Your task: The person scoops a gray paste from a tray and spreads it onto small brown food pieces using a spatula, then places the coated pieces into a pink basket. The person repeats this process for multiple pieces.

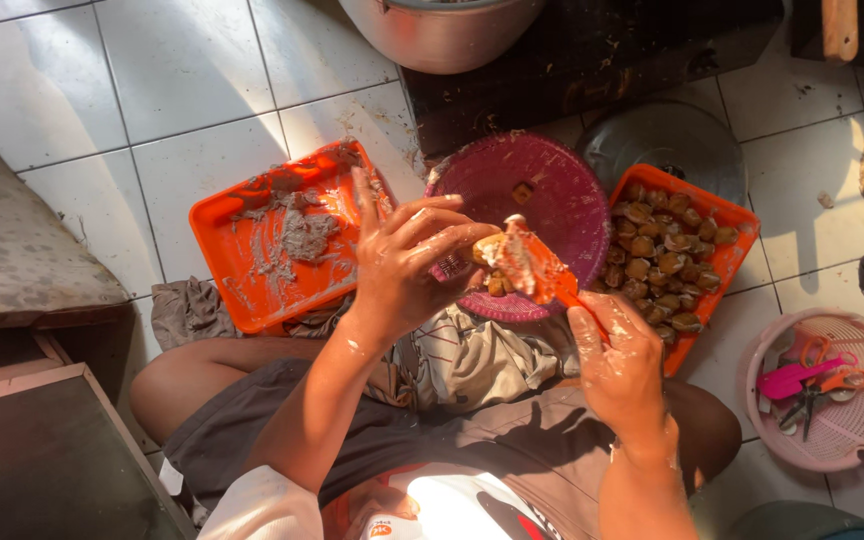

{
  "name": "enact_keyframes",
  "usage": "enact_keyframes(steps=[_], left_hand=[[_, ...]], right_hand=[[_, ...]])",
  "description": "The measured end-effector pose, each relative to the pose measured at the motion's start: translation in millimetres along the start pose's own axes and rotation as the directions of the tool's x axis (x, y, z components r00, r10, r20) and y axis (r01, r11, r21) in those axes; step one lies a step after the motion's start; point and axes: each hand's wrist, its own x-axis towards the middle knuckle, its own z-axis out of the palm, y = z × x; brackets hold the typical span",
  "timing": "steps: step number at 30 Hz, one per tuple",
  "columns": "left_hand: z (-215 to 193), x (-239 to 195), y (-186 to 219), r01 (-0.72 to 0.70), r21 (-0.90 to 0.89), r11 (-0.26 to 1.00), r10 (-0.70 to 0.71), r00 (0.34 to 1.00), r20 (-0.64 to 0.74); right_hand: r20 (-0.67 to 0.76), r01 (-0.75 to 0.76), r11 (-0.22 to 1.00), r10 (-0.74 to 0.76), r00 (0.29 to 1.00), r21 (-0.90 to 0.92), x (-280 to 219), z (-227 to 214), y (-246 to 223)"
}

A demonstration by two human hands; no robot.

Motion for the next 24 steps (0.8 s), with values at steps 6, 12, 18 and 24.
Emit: enact_keyframes(steps=[6,12,18,24], left_hand=[[15.1,-6.8,14.0,0.169,-0.414,0.894,-0.199,0.979,-0.030],[25.9,-8.7,24.9,0.263,-0.523,0.811,-0.331,0.943,-0.041],[48.6,-16.1,26.2,0.367,-0.776,0.512,-0.418,0.896,0.148],[175.6,-84.2,29.4,0.589,-0.585,0.557,-0.257,0.792,0.554]], right_hand=[[0.384,-0.499,0.524,0.318,0.866,0.691,-10.8,35.7,39.1],[0.370,-0.303,0.743,0.080,0.925,0.596,-38.9,67.6,64.7],[0.021,-0.185,0.739,0.226,0.974,0.648,-91.5,81.6,143.7],[0.041,-0.165,0.106,0.711,0.702,0.981,-112.2,1.3,196.2]])
